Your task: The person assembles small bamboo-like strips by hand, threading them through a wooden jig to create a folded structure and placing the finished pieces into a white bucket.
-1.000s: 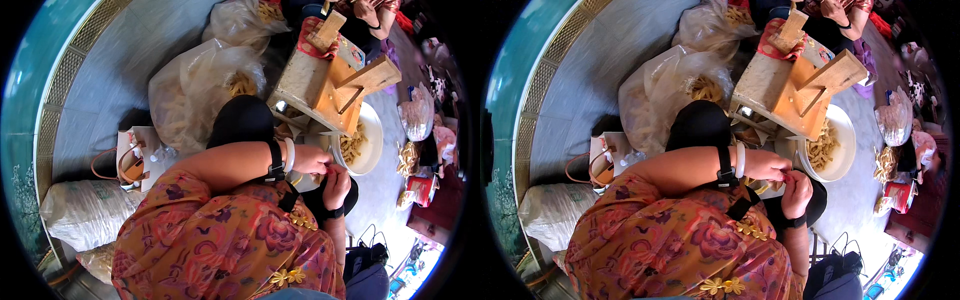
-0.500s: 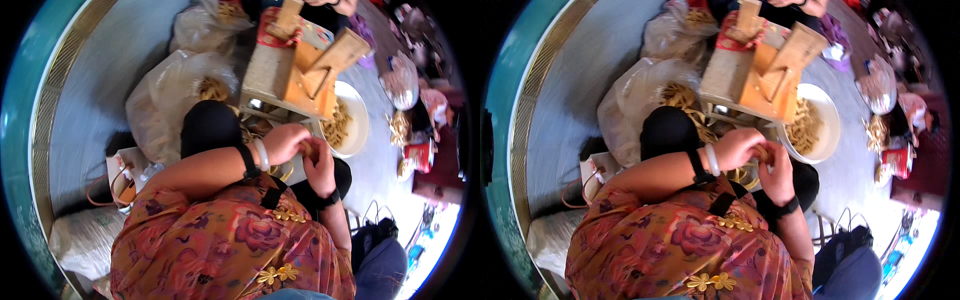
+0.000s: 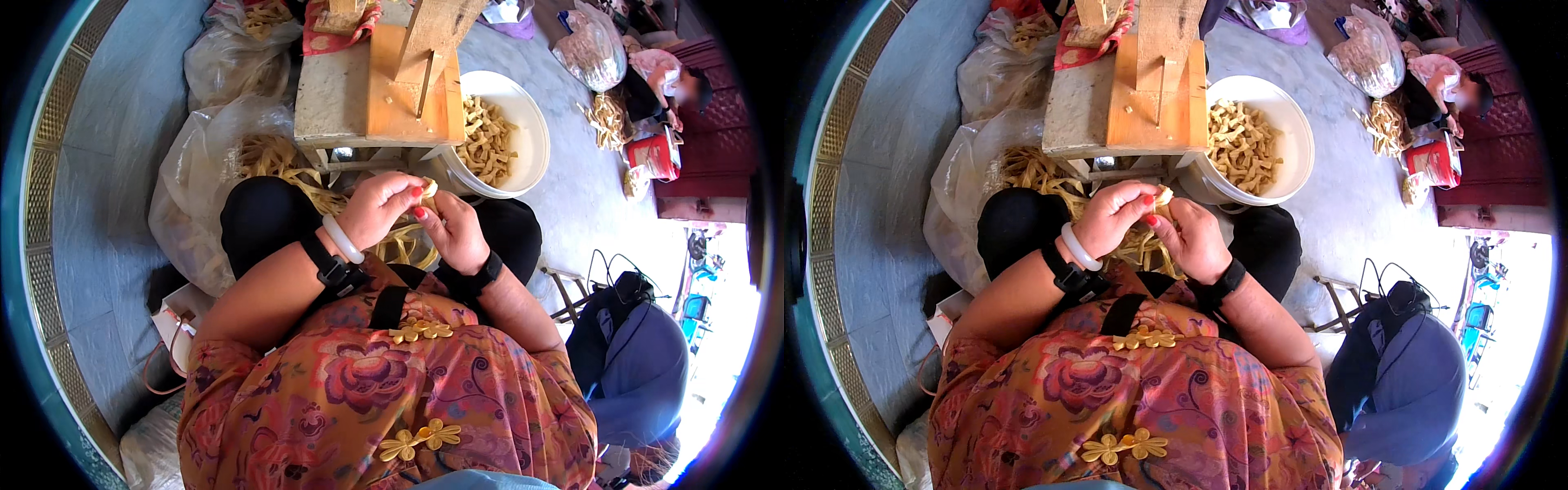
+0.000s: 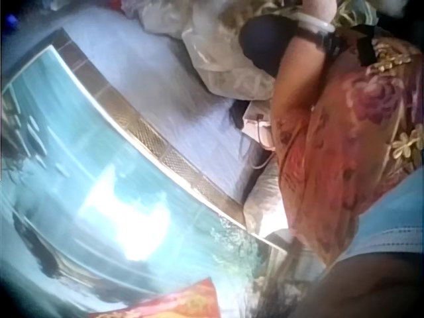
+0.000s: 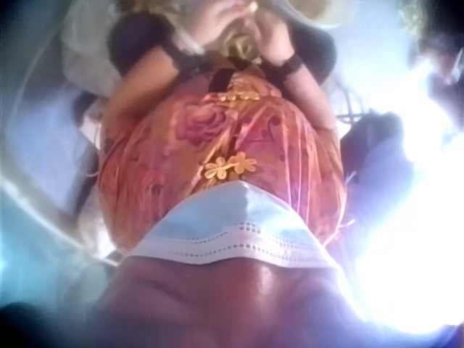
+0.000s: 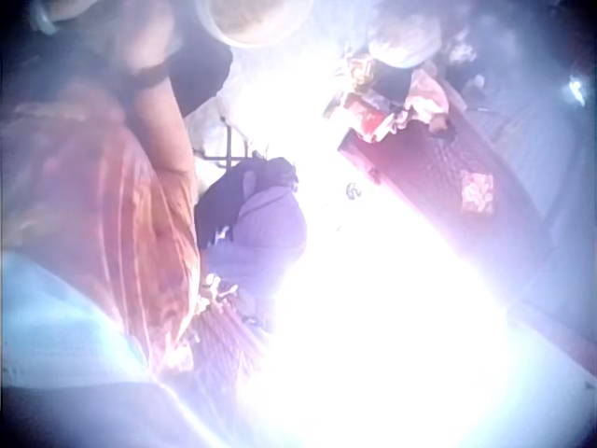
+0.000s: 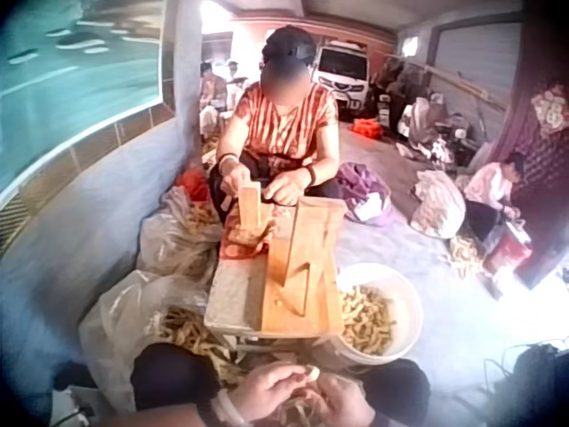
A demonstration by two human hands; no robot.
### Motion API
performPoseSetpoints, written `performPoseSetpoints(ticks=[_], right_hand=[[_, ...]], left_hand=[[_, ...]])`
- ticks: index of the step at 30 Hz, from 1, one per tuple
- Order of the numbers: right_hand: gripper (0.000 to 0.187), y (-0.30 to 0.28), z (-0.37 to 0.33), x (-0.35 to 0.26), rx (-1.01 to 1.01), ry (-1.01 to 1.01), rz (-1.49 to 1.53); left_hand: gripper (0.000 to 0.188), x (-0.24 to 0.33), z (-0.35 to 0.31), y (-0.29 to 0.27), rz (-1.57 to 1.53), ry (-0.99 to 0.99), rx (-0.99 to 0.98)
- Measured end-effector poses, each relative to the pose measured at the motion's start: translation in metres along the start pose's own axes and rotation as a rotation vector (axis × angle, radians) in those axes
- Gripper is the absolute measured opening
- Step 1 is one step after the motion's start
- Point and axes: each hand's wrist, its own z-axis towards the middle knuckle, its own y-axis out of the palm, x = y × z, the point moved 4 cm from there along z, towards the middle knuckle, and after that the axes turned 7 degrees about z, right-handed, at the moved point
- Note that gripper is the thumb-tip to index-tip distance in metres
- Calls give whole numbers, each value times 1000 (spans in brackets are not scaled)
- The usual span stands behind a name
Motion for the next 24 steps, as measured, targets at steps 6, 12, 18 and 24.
performPoseSetpoints(ticks=[6, 12, 18, 24], right_hand=[[30, -3, -11, -18, -128, 185, 510], [13, -22, 0, -25, 175, -198, 76], [23, -14, 9, -41, 44, -275, -41], [21, -35, 17, -37, 132, -73, 87]], left_hand=[[22, 12, 4, -21, 209, -14, 200], [12, 25, 1, -18, 452, 35, 171], [12, 34, 0, -24, 341, 101, 245], [26, 37, 0, -47, -75, -454, -274]])
